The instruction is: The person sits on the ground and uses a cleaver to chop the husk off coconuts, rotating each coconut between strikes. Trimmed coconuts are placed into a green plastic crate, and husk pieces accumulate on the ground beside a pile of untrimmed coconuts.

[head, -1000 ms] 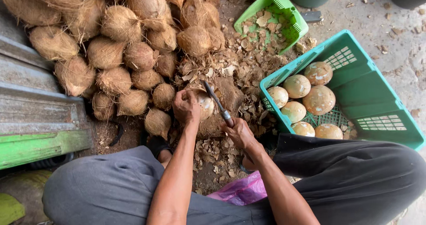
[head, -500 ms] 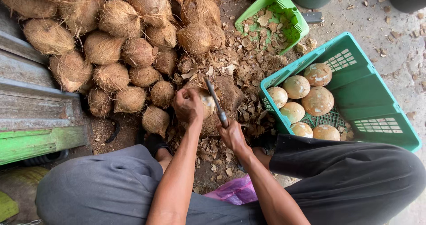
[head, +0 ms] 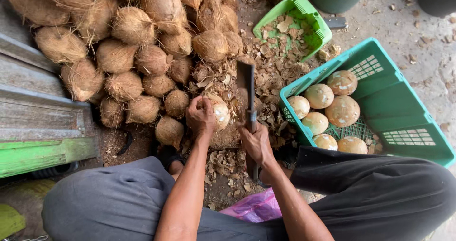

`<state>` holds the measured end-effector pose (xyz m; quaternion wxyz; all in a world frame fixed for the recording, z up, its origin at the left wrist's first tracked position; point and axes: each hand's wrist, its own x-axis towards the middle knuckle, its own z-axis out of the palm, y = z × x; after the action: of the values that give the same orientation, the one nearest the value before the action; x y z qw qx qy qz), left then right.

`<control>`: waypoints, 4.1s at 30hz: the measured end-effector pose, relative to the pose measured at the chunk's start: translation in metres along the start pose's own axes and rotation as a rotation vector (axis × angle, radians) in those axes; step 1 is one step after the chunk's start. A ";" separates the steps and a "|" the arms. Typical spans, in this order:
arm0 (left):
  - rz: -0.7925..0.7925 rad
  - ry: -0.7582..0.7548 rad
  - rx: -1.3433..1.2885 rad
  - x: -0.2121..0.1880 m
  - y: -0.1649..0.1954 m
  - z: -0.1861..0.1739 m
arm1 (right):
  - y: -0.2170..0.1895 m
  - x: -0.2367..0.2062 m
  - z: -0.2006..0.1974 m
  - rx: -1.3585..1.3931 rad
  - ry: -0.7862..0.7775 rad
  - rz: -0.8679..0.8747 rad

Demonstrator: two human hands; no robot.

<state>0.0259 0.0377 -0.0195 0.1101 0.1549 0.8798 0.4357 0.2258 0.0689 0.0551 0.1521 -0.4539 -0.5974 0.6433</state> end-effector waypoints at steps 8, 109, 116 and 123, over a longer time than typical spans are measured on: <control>-0.075 0.026 -0.207 0.002 -0.013 0.010 | -0.005 0.001 0.020 -0.200 -0.077 0.209; -0.187 -0.146 -0.198 0.019 -0.004 -0.003 | -0.045 0.007 -0.017 -0.225 0.027 0.066; -0.157 -0.177 0.032 0.016 -0.008 0.000 | -0.062 -0.021 -0.013 -0.293 0.109 -0.058; -0.026 0.100 -0.081 -0.014 -0.010 0.007 | -0.017 -0.011 0.011 -0.291 0.016 0.091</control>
<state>0.0392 0.0322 -0.0307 0.0779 0.1167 0.8678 0.4767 0.2170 0.0582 0.0735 0.0599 -0.5029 -0.6619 0.5526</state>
